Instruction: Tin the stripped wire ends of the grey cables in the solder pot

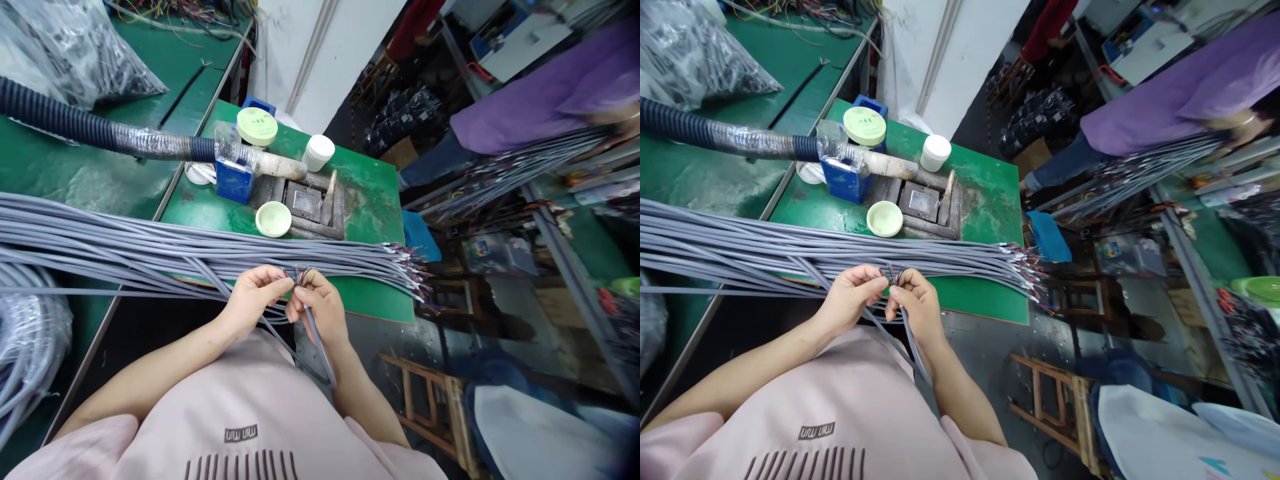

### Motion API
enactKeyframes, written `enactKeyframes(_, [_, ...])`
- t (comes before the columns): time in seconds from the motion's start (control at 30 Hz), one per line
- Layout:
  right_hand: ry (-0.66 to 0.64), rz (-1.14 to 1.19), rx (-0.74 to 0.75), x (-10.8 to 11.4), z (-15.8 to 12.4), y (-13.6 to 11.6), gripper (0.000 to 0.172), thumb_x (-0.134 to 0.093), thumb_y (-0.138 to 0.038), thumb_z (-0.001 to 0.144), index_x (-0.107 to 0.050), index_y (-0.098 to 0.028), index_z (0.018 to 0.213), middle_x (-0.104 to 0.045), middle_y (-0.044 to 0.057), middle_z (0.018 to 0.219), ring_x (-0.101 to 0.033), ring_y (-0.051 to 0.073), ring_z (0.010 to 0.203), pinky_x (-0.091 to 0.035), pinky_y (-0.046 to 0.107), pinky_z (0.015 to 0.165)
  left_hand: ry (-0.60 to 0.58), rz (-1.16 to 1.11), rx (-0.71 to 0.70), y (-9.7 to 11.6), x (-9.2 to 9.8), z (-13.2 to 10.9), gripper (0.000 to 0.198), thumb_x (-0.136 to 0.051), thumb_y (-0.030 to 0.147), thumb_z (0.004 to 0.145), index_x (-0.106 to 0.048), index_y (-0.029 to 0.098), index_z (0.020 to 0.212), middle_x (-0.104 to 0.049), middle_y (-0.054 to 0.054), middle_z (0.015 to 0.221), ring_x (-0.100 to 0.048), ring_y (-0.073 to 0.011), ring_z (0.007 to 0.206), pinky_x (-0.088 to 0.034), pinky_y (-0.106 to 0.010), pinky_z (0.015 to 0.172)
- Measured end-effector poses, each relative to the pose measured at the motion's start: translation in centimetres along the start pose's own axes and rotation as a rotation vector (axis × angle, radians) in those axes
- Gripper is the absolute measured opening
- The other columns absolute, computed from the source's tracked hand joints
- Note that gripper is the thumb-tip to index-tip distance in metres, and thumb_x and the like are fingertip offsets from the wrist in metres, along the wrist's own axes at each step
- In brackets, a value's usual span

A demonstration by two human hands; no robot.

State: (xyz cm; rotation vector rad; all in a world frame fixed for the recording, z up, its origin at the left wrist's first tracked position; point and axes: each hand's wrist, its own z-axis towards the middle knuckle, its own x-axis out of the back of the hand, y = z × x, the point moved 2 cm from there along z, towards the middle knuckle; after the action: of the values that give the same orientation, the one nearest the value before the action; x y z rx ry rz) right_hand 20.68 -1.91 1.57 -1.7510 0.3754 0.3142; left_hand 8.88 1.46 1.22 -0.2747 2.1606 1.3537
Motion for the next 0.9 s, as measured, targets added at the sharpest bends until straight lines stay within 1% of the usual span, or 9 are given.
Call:
enactKeyframes(0.17, [0.019, 0.056, 0.028, -0.4, 0.0, 0.1, 0.020, -0.063, -0.028, 0.081, -0.047, -0.020, 0.073, -0.048, -0.010, 0.045, -0.042, 0.006, 0.034, -0.035, 0.018, 0.039, -0.021, -0.002, -0.004, -0.2, 0.0, 0.0, 0.027, -0.080, 0.032, 0.062, -0.061, 0.013, 0.063, -0.051, 0.005, 0.048, -0.041, -0.0034, 0.043, -0.032, -0.015, 0.044])
enactKeyframes(0.33, [0.051, 0.042, 0.076, 0.1, 0.1, 0.6, 0.018, -0.065, -0.029, 0.081, -0.049, -0.021, 0.076, -0.052, -0.009, 0.048, -0.047, 0.007, 0.039, -0.038, 0.019, 0.042, -0.030, 0.025, -0.008, -0.4, -0.1, 0.1, 0.026, -0.078, 0.033, 0.063, -0.060, 0.014, 0.063, -0.051, 0.005, 0.046, -0.042, -0.0048, 0.042, -0.033, -0.017, 0.044])
enactKeyframes(0.47, [0.040, -0.009, 0.076, 0.4, 0.2, 0.3, 0.020, -0.069, -0.028, 0.077, -0.050, -0.020, 0.075, -0.050, -0.010, 0.045, -0.043, 0.006, 0.035, -0.035, 0.019, 0.038, -0.015, 0.055, -0.049, -0.4, -0.1, 0.1, 0.024, -0.079, 0.032, 0.063, -0.063, 0.014, 0.064, -0.054, 0.004, 0.050, -0.044, -0.0054, 0.045, -0.036, -0.018, 0.046])
enactKeyframes(0.57, [0.057, -0.099, 0.080, 0.4, 0.3, -0.4, 0.022, -0.070, -0.029, 0.076, -0.050, -0.020, 0.071, -0.048, -0.010, 0.043, -0.041, 0.007, 0.033, -0.034, 0.019, 0.037, -0.029, 0.076, -0.093, -0.2, -0.1, 0.0, 0.023, -0.078, 0.033, 0.065, -0.064, 0.014, 0.065, -0.058, 0.003, 0.053, -0.048, -0.0062, 0.047, -0.041, -0.019, 0.049])
enactKeyframes(0.7, [0.091, -0.190, 0.113, 0.2, 0.4, -1.1, 0.020, -0.067, -0.028, 0.079, -0.051, -0.020, 0.070, -0.049, -0.009, 0.043, -0.044, 0.008, 0.036, -0.037, 0.020, 0.041, -0.043, 0.082, -0.121, -0.1, -0.1, 0.0, 0.023, -0.076, 0.034, 0.068, -0.064, 0.014, 0.066, -0.061, 0.002, 0.055, -0.052, -0.0074, 0.048, -0.044, -0.020, 0.051])
enactKeyframes(0.9, [0.113, -0.204, 0.132, 0.3, 0.8, -1.2, 0.017, -0.062, -0.028, 0.082, -0.051, -0.020, 0.072, -0.050, -0.009, 0.045, -0.046, 0.008, 0.039, -0.036, 0.020, 0.044, -0.092, 0.104, -0.173, -0.4, -0.6, -0.1, 0.022, -0.072, 0.033, 0.073, -0.062, 0.015, 0.066, -0.063, 0.001, 0.057, -0.055, -0.0090, 0.051, -0.046, -0.022, 0.054])
